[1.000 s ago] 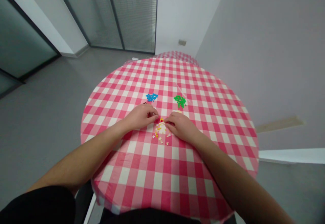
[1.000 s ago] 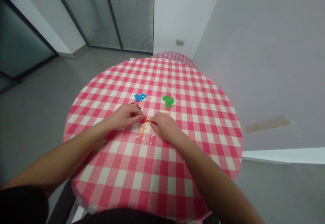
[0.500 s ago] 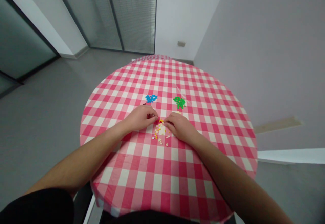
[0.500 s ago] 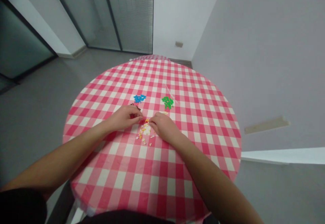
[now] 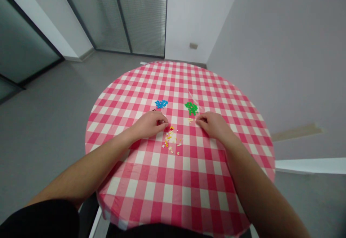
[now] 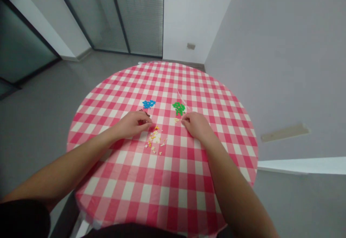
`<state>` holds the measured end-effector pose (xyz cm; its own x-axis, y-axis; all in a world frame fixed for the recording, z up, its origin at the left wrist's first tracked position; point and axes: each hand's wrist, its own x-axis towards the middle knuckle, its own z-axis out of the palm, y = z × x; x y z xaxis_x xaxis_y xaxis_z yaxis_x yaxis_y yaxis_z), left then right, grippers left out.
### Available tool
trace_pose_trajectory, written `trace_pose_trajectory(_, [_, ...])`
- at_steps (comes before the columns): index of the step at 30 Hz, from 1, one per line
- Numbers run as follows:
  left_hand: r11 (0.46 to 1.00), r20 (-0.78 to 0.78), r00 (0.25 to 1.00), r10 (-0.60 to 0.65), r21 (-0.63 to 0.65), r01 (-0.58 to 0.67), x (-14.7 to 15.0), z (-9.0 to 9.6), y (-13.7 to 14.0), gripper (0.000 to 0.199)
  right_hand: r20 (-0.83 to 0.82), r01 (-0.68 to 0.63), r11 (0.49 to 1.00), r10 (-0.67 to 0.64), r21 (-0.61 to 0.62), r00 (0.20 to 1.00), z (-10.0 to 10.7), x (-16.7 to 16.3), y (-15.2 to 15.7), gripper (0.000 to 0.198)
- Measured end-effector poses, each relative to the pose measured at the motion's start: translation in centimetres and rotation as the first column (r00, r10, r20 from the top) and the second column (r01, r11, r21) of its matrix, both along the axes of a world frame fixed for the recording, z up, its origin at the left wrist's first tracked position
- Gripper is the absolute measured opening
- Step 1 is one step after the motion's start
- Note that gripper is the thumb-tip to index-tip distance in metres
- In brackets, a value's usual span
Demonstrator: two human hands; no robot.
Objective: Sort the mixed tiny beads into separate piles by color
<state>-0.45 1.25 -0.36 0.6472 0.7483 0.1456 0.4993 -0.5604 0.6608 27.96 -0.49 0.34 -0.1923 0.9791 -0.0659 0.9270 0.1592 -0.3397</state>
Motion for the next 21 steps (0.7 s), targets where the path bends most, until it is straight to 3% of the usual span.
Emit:
trace_pose_trajectory(9, [1.0,-0.003,1.0,-0.015,0.005,0.015,0.1,0.2,-0.1,0.02,0.003,-0.049,0.999,0.049,-0.015,0.999,-0.4,-0.7,0.1,0.02])
trace_pose_trajectory(13, [1.0,-0.004,1.0,-0.017,0.012,0.017,0.1,0.2,-0.1,0.019,-0.227,0.021,1.0,-0.018,0.013,0.974,-0.4,-0.3,-0.2,0.019])
trace_pose_trajectory(15, [1.0,-0.005,1.0,-0.021,0.015,0.021,0.1,0.1,-0.1,0.019,-0.454,-0.009,0.997,-0.026,-0.073,0.89,-0.4,-0.7,-0.6,0.02])
trace_pose_trajectory(17, [1.0,-0.004,1.0,-0.022,0.019,0.022,0.1,0.0,0.0,0.019,-0.643,-0.129,0.97,-0.035,-0.206,0.765,-0.6,-1.6,-1.2,0.023])
trace_pose_trajectory(21, [1.0,0.007,1.0,-0.008,0.025,0.008,0.1,-0.3,0.1,0.019,-0.808,-0.314,0.896,-0.079,-0.315,0.584,-1.4,-3.5,-2.0,0.023])
